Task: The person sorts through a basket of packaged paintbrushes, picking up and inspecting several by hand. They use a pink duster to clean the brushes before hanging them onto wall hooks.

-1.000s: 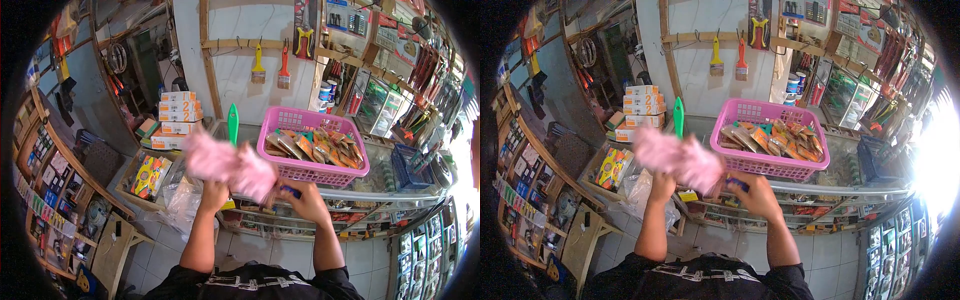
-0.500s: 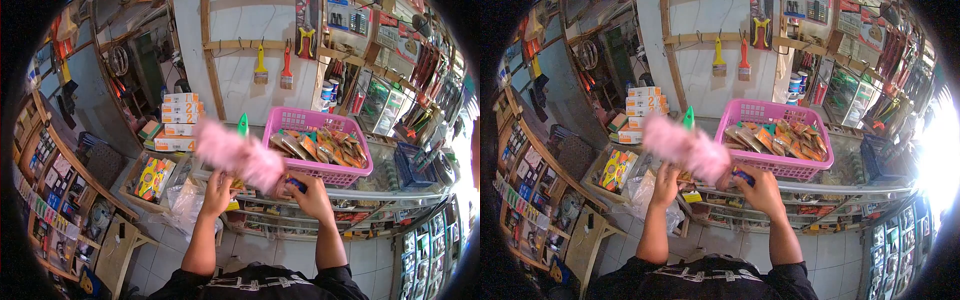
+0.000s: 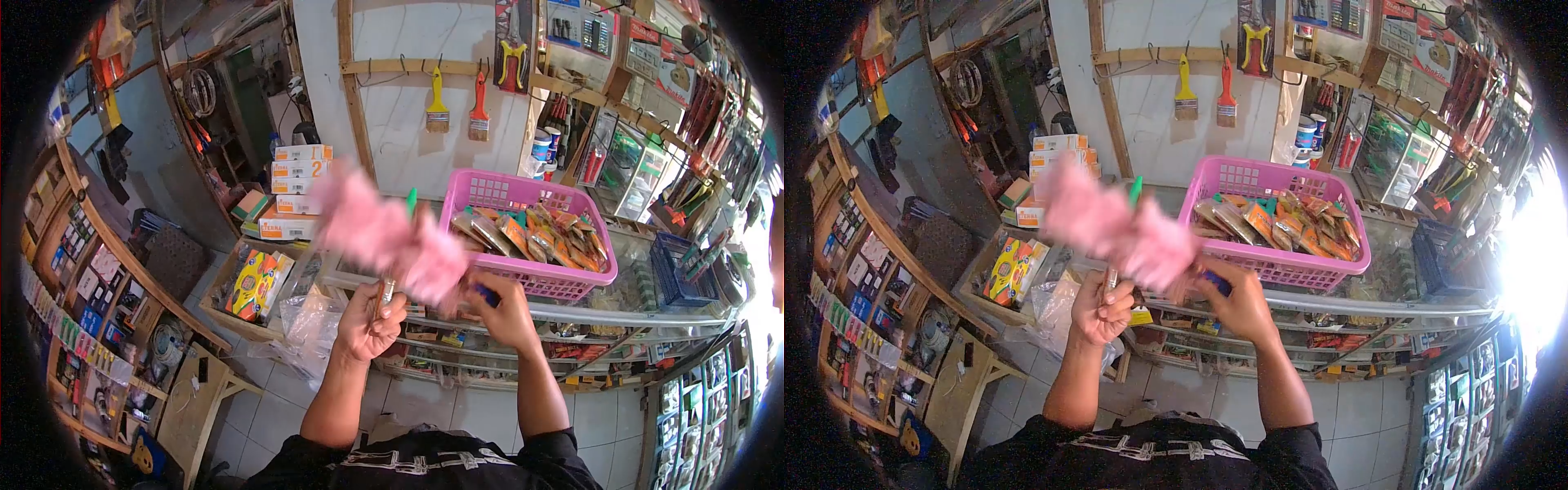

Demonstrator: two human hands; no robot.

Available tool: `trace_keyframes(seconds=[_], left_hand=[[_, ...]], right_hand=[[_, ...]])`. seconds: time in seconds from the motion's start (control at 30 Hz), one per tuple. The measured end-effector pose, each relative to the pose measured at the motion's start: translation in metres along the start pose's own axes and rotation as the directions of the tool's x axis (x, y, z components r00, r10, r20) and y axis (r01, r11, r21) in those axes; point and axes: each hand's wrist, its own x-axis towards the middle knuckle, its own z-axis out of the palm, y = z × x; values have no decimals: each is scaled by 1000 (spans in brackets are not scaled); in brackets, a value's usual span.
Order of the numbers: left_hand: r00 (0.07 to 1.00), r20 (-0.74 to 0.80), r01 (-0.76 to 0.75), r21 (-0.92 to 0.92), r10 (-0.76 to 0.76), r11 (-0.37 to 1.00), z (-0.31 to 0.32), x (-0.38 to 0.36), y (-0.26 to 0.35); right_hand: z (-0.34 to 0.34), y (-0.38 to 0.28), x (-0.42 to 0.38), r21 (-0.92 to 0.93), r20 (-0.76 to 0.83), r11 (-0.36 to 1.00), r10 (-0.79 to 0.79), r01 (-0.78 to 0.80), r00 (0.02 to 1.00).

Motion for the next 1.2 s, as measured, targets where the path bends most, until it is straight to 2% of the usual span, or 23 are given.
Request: trace_keyframes(seconds=[0.07,0.1,0.2,0.23,0.33,0.37,0.4,0.5,0.57,0.6,0.63,0.67,0.7,0.77,0.8,0.87,0.9,0.93,1.0,1.03,1.13,1.17,1.2], left_hand=[[997,75,30,-91,-23,995,15,4,-4],[996,84,6,-112,3,994,9,2,-3],[996,88,-14,-200,33,980,8,-8,-7],[992,126,-3,-210,30,978,9,-5,-8],[989,148,13,-226,21,974,21,-5,-10],[986,155,-28,-242,67,970,5,-7,-9],[979,130,-127,-226,159,966,1,-11,-12],[996,62,-66,-83,71,994,-4,-5,-13],[993,-13,-111,159,114,981,-11,-2,-10],[974,-100,-152,383,205,911,-11,-3,-9],[937,-160,-161,593,311,789,-9,-5,-7],[885,-192,-133,769,424,625,-6,-8,-6],[888,-159,-51,898,430,437,19,-9,-7],[856,-76,-61,967,511,246,39,-8,-6],[831,-65,-38,984,553,173,43,-10,-5],[800,244,-46,936,548,-349,8,-16,20],[782,303,-19,885,545,-465,9,-16,21],[761,360,16,821,539,-570,21,-14,18],[700,314,112,839,641,-533,52,-6,1],[656,383,62,832,651,-552,49,-3,1],[565,662,136,514,493,-847,12,-11,25],[493,764,118,415,416,-902,13,-7,24],[489,771,138,393,407,-909,19,-3,22]], right_hand=[[2,-5,2,54,-74,976,213,-209,974],[-2,-9,2,-14,-11,998,59,-59,998],[-7,-4,2,-78,57,988,-127,132,990],[-4,-3,5,-94,-28,994,-65,62,998],[-5,-20,4,-70,6,995,76,-75,997],[-5,-7,3,-75,115,993,-79,88,990],[-2,-7,2,-54,67,994,-92,95,994],[13,-8,6,-25,-134,998,-61,58,989],[2,-13,4,-81,2,994,70,-70,998],[-5,-16,5,-116,66,986,132,-124,989],[-13,-5,3,-148,149,987,-40,62,988],[-16,-3,1,-159,87,986,-30,44,996],[-18,-4,-1,-168,25,985,-20,24,999],[-18,-11,-4,-203,-124,979,-16,-9,992],[-22,-19,-6,-219,-48,976,-18,7,999],[-29,-31,-8,-243,106,969,-20,46,994],[-28,-25,-9,-220,109,968,-96,118,989],[-27,-30,-9,-234,54,972,-25,37,998],[-22,-45,-9,-250,-58,960,114,-125,992],[-17,-45,-15,-227,-102,970,68,-89,993],[-18,-45,-26,-320,94,926,-179,200,979],[-17,-44,-29,-294,56,950,-91,103,994],[-16,-47,-27,-288,27,958,6,2,1000]])
